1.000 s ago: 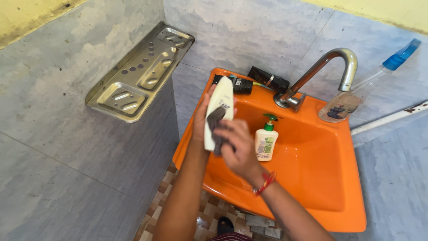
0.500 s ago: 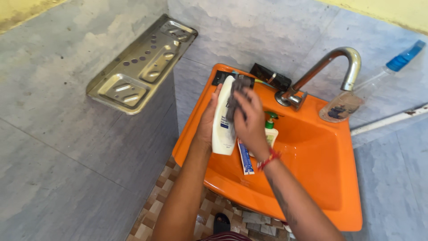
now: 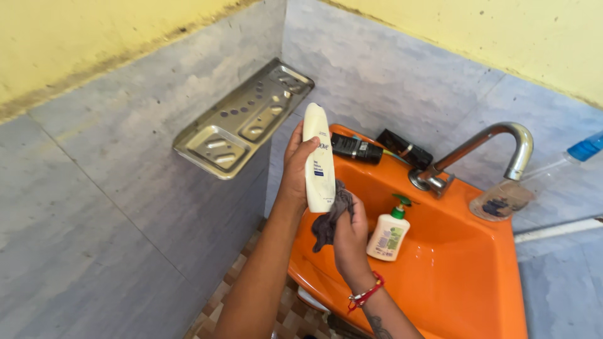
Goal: The person cleans a wall-mounted metal shelf and various toiletry containers by hand using a cloth and spray bottle.
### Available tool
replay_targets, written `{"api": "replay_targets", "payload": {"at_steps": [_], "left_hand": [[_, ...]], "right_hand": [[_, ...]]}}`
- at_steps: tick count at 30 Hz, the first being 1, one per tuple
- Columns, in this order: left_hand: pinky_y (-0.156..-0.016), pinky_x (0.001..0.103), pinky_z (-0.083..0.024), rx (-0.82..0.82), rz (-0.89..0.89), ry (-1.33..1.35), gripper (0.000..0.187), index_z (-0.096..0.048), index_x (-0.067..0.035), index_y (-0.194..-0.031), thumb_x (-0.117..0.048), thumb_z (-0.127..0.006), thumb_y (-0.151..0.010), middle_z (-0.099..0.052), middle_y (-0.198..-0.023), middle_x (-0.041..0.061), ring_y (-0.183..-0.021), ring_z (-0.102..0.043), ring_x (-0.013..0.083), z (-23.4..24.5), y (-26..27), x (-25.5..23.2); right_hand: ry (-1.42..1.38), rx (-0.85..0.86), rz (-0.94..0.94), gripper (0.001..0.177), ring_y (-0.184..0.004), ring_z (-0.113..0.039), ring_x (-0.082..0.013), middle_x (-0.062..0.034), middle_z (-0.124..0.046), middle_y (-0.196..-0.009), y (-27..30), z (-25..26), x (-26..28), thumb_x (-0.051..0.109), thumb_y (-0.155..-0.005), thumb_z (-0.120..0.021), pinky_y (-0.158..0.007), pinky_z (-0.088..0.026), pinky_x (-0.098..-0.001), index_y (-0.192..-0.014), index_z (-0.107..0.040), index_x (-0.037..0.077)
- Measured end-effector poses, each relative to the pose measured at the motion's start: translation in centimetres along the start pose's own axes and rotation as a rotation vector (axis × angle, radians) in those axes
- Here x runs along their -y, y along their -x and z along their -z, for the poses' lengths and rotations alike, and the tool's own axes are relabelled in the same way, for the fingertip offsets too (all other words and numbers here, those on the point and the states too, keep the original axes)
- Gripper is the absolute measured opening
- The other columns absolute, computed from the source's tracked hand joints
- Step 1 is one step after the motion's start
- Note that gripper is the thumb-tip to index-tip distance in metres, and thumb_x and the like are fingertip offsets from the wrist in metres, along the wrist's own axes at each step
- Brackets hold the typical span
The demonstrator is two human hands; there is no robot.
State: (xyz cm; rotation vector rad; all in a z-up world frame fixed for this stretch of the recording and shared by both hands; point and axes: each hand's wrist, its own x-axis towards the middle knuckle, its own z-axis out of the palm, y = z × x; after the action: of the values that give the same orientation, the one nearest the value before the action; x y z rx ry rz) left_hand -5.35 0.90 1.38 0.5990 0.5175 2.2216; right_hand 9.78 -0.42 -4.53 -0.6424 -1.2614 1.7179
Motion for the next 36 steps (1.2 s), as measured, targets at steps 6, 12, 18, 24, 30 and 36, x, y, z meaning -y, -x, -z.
{"api": "replay_targets", "payload": {"at_steps": [6, 12, 18, 24, 30, 36], "left_hand": [[-0.079, 0.032, -0.058, -0.026, -0.046, -0.023, 0.060, -0.045, -0.006, -0.151, -0.011, -0.061, -0.093, -0.065, -0.116, 0.011, -0.095, -0.067, 0.0165, 0.5, -1.2, -3.5], [-0.083, 0.028, -0.058, -0.104, -0.202, -0.262, 0.045, -0.052, -0.001, -0.145, -0.016, -0.056, -0.102, -0.070, -0.120, 0.008, -0.098, -0.068, 0.0111, 1.4, -4.2, -5.7], [-0.069, 0.027, -0.053, 0.043, -0.101, -0.835, 0.030, -0.063, -0.001, -0.124, -0.019, -0.062, -0.101, -0.073, -0.101, 0.008, -0.084, -0.068, 0.0112, 1.0, -6.8, -8.9], [-0.053, 0.026, -0.055, -0.092, 0.163, -1.021, 0.032, -0.067, -0.005, -0.116, -0.017, -0.070, -0.087, -0.075, -0.091, 0.007, -0.069, -0.070, 0.0121, 0.5, -10.2, -12.1], [-0.049, 0.029, -0.055, -0.169, 0.078, -1.045, 0.026, -0.071, -0.001, -0.106, -0.013, -0.074, -0.083, -0.075, -0.083, 0.009, -0.060, -0.069, 0.0138, 2.0, -16.0, -9.9], [-0.048, 0.032, -0.052, -0.281, 0.031, -1.173, 0.023, -0.076, -0.001, -0.101, -0.014, -0.075, -0.082, -0.076, -0.076, 0.011, -0.053, -0.068, 0.0169, 2.8, -19.9, -8.4]], "right_hand": [[-0.518, 0.101, -0.440, 0.034, -0.078, -0.072, -0.0244, -0.0151, -0.072, -0.091, -3.1, -1.2, 1.6, 0.032, -0.096, -0.054, -0.071, -0.063, -0.0393, -0.113, -0.062, 0.003], [-0.481, 0.283, -0.239, 0.025, -0.083, -0.072, -0.0269, -0.0171, -0.072, -0.097, -6.2, -3.8, 2.9, 0.017, -0.100, -0.058, -0.075, -0.062, -0.0439, -0.119, -0.062, 0.000], [-0.431, 0.089, -0.107, 0.021, -0.082, -0.073, -0.0268, -0.0142, -0.071, -0.100, -12.3, -8.2, 4.2, 0.002, -0.092, -0.056, -0.075, -0.063, -0.0418, -0.113, -0.060, -0.001], [-0.276, -0.064, -0.054, 0.017, -0.084, -0.074, -0.0226, -0.0125, -0.072, -0.099, -19.3, -10.7, 6.0, -0.003, -0.091, -0.059, -0.074, -0.063, -0.0348, -0.107, -0.062, -0.002], [-0.228, -0.077, -0.085, 0.014, -0.076, -0.071, -0.0214, -0.0123, -0.070, -0.092, -23.7, -11.4, 6.2, 0.001, -0.092, -0.063, -0.066, -0.061, -0.0334, -0.105, -0.060, -0.002], [-0.158, -0.051, -0.122, 0.017, -0.074, -0.070, -0.0208, -0.0122, -0.070, -0.091, -28.2, -11.4, 5.9, 0.003, -0.090, -0.064, -0.061, -0.060, -0.0339, -0.106, -0.059, 0.000]]}}
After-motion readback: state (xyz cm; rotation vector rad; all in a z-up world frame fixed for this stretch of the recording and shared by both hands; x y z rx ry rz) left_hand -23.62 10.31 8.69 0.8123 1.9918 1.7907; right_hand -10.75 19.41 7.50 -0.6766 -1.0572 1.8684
